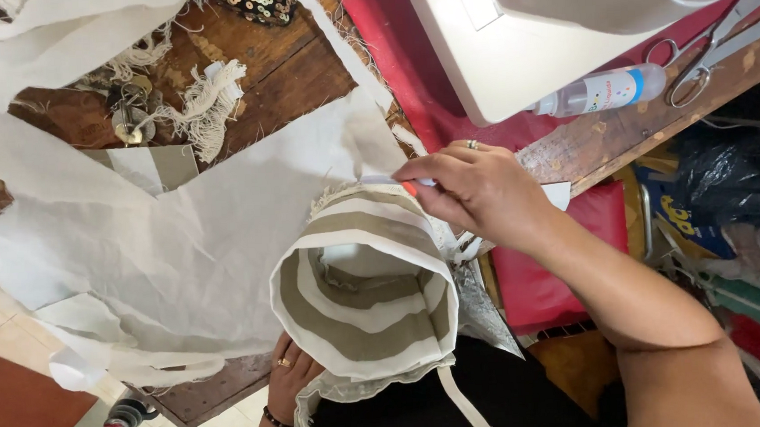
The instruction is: The person is using scissors to cut white fabric and preparing a fabric container on a cluttered workbench.
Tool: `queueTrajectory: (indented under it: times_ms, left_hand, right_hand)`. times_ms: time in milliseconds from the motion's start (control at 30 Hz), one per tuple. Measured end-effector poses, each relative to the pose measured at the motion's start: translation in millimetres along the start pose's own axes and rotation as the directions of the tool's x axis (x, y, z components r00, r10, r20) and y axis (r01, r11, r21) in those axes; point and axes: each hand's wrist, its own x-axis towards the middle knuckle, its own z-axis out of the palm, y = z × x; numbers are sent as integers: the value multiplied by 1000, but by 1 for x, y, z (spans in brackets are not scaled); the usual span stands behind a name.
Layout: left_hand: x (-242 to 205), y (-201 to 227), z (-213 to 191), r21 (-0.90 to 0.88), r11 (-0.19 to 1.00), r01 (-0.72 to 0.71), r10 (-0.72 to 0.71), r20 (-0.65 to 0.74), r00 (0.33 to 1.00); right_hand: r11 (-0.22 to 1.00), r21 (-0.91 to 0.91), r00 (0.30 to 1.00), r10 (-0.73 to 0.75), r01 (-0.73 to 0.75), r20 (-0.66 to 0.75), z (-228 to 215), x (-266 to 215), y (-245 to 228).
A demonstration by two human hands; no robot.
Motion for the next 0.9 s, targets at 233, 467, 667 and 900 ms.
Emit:
queueTrajectory:
  times_ms: [233,467,667,900]
  left_hand:
    - [-7,1,-21,-202,969,145,-133,73,988]
    - [147,36,-157,-106,988,-116,78,-307,949]
    - [186,5,-109,230,904,-361,389,-90,917]
    - [280,-36,-258,366,925,-101,61,119,991]
  right_hand:
    - [989,75,963,142,-128,-229,-33,-54,-17]
    - [986,90,905,163,-139,-394,25,-97,-8]
    - [807,552,704,516,-209,-488,69,-78,3]
    - [335,938,658,728,-95,-193,78,-10,-16]
